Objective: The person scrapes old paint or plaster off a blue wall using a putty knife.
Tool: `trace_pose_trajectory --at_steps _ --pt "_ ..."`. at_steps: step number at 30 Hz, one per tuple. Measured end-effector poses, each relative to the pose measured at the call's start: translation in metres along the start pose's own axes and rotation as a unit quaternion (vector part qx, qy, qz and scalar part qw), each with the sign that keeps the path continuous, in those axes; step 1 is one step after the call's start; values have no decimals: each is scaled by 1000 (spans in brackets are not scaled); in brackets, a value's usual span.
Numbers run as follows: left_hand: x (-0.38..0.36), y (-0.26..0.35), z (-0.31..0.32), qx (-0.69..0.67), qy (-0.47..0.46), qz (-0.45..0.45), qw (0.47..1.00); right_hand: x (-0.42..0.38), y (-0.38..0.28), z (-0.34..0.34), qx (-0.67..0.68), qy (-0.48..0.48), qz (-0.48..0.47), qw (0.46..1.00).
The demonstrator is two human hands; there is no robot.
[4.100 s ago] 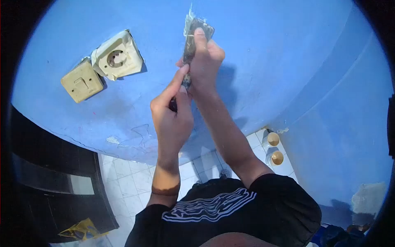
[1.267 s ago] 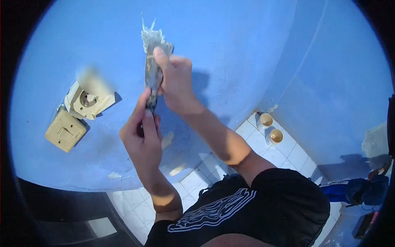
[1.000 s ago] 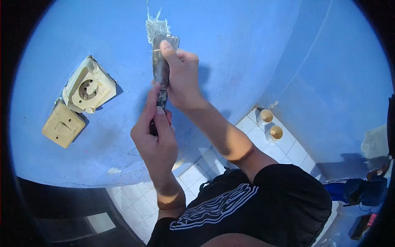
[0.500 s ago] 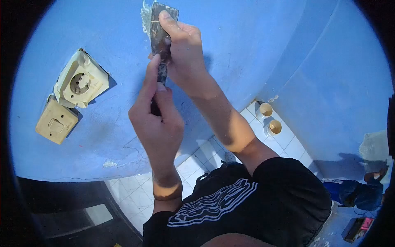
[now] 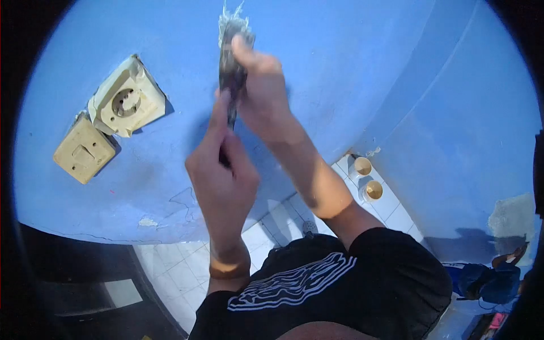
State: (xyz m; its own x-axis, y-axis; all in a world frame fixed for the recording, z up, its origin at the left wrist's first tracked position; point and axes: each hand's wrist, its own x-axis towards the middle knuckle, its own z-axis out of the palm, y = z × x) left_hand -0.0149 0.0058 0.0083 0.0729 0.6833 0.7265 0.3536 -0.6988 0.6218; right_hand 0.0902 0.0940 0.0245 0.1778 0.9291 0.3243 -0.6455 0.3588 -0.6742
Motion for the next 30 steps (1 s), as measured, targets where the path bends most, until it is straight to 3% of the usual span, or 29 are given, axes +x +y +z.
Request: trace_pose_trajectory --at_steps 6,13,17,19,23,25,30 --pt "-5 8 -8 -4 -36 18 999 -10 -1 2 -2 12 -20 1000" --pt "-1 -3 9 -37 -1 45 998 -6 -6 0 -26 6 -61 998" --pt "2 -5 -2 -60 1 20 998 -3 0 7 -33 56 -24 998" --pt "20 -1 0 5 -43 23 999 14 -4 1 -16 13 -105 994" --pt "12 2 -6 -5 -60 13 998 5 -5 -3 6 -18 -87 996" --pt "-3 -8 -9 -1 -34 26 999 -14 11 2 6 68 -4 998" --pt "14 -5 -5 -11 -35 12 999 7 1 1 -18 21 -78 997"
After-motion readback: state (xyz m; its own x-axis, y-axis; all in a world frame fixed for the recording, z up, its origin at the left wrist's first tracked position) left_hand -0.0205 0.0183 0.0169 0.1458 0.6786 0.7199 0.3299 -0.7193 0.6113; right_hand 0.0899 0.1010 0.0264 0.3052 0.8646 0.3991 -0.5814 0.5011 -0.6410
